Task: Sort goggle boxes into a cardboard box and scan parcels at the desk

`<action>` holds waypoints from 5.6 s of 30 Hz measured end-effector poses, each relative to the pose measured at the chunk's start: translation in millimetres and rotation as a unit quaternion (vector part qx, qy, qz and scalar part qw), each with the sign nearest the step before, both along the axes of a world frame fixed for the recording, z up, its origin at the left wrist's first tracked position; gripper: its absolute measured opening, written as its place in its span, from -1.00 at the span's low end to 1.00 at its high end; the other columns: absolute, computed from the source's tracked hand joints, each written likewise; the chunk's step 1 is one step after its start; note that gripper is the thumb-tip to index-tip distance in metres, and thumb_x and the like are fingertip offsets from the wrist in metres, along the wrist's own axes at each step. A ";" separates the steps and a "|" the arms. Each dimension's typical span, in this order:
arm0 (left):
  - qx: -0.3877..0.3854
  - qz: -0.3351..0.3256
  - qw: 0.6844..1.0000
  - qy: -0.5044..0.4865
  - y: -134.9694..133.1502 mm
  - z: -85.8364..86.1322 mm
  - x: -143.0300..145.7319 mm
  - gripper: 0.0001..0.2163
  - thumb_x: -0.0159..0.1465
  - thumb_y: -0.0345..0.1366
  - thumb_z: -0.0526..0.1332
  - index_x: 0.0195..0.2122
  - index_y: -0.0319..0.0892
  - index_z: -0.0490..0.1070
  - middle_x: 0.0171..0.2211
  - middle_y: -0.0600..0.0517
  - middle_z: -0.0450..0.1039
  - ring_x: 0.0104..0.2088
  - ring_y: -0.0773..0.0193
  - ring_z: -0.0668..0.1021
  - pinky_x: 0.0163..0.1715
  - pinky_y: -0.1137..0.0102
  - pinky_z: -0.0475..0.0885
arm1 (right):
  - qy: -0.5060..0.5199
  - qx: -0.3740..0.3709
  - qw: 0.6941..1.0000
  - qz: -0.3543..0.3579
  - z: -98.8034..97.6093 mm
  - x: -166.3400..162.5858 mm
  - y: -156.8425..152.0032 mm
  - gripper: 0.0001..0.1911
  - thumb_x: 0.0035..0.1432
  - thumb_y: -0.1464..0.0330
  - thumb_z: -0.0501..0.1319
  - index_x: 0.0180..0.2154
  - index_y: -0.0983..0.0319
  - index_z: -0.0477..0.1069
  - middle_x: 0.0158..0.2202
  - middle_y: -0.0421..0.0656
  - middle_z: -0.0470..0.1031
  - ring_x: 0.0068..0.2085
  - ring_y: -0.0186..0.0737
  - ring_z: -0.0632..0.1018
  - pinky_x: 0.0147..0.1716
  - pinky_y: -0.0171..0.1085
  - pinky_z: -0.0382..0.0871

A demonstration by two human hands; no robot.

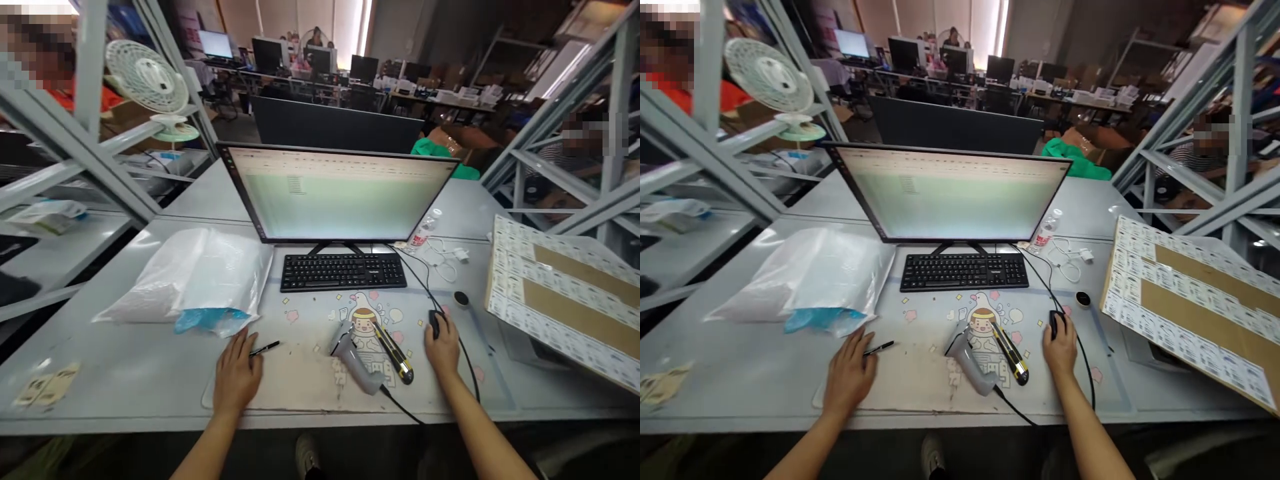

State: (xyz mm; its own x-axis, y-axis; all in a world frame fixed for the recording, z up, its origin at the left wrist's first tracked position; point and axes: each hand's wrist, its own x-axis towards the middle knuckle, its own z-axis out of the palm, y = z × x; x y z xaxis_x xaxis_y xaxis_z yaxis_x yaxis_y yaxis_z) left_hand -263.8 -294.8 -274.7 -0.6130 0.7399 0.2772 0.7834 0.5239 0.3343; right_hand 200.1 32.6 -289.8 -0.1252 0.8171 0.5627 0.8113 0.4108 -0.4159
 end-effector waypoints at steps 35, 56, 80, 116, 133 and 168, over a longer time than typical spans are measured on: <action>-0.010 0.016 1.000 -0.009 -5.5 5.5 8.3 -0.53 0.38 -0.38 0.11 0.31 -0.20 0.47 0.46 -0.17 0.32 0.47 -0.12 0.33 0.41 -0.08 0.29 | -0.024 0.029 0.999 0.021 -2.1 6.4 -8.9 -0.44 0.27 0.17 0.24 0.20 0.33 0.56 0.31 0.16 0.46 0.23 0.37 0.53 0.16 0.15 0.47; -0.009 0.019 1.000 -0.020 -5.5 6.6 8.4 -0.52 0.38 -0.38 0.12 0.32 -0.17 0.46 0.46 -0.14 0.32 0.48 -0.13 0.32 0.41 -0.08 0.30 | -0.034 0.032 0.998 0.038 -1.5 6.4 -7.5 -0.42 0.28 0.13 0.21 0.19 0.32 0.55 0.29 0.17 0.45 0.21 0.33 0.52 0.14 0.13 0.44; -0.010 0.021 1.000 -0.014 -4.8 8.5 8.7 -0.52 0.37 -0.39 0.15 0.31 -0.17 0.47 0.45 -0.15 0.34 0.47 -0.12 0.34 0.41 -0.06 0.31 | -0.039 0.032 0.998 0.030 -5.6 8.2 -6.0 -0.43 0.32 0.13 0.22 0.20 0.33 0.56 0.32 0.13 0.45 0.24 0.31 0.52 0.14 0.09 0.45; -0.014 0.016 1.000 -0.006 -5.2 4.8 7.2 -0.53 0.39 -0.37 0.12 0.32 -0.16 0.45 0.46 -0.15 0.33 0.47 -0.12 0.33 0.40 -0.08 0.30 | -0.055 0.031 0.998 -0.015 8.2 -0.6 -15.4 -0.44 0.23 0.16 0.24 0.18 0.27 0.55 0.26 0.09 0.50 0.09 0.24 0.59 -0.06 -0.01 0.46; -0.007 0.018 1.000 -0.015 -4.6 4.7 7.7 -0.53 0.39 -0.37 0.12 0.32 -0.14 0.45 0.45 -0.15 0.33 0.47 -0.12 0.32 0.40 -0.07 0.29 | -0.043 0.016 0.999 -0.025 11.3 -2.9 -17.0 -0.41 0.19 0.16 0.23 0.19 0.27 0.56 0.25 0.10 0.51 0.08 0.24 0.59 -0.07 0.01 0.43; -0.010 0.017 1.000 -0.012 -4.8 4.4 6.9 -0.53 0.39 -0.37 0.11 0.31 -0.14 0.45 0.46 -0.14 0.33 0.48 -0.12 0.32 0.40 -0.08 0.30 | -0.028 0.016 0.999 -0.017 9.2 -0.9 -14.8 -0.40 0.26 0.17 0.23 0.23 0.33 0.54 0.28 0.19 0.46 0.17 0.34 0.54 0.06 0.11 0.46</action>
State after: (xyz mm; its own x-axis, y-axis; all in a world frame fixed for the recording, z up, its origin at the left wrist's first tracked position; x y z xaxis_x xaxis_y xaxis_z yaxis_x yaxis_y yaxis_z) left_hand -256.9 -299.6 -270.3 -0.6448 0.7235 0.2464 0.7564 0.5575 0.3421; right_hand 199.2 17.8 -280.7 -0.1305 0.8036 0.5807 0.8469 0.3949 -0.3561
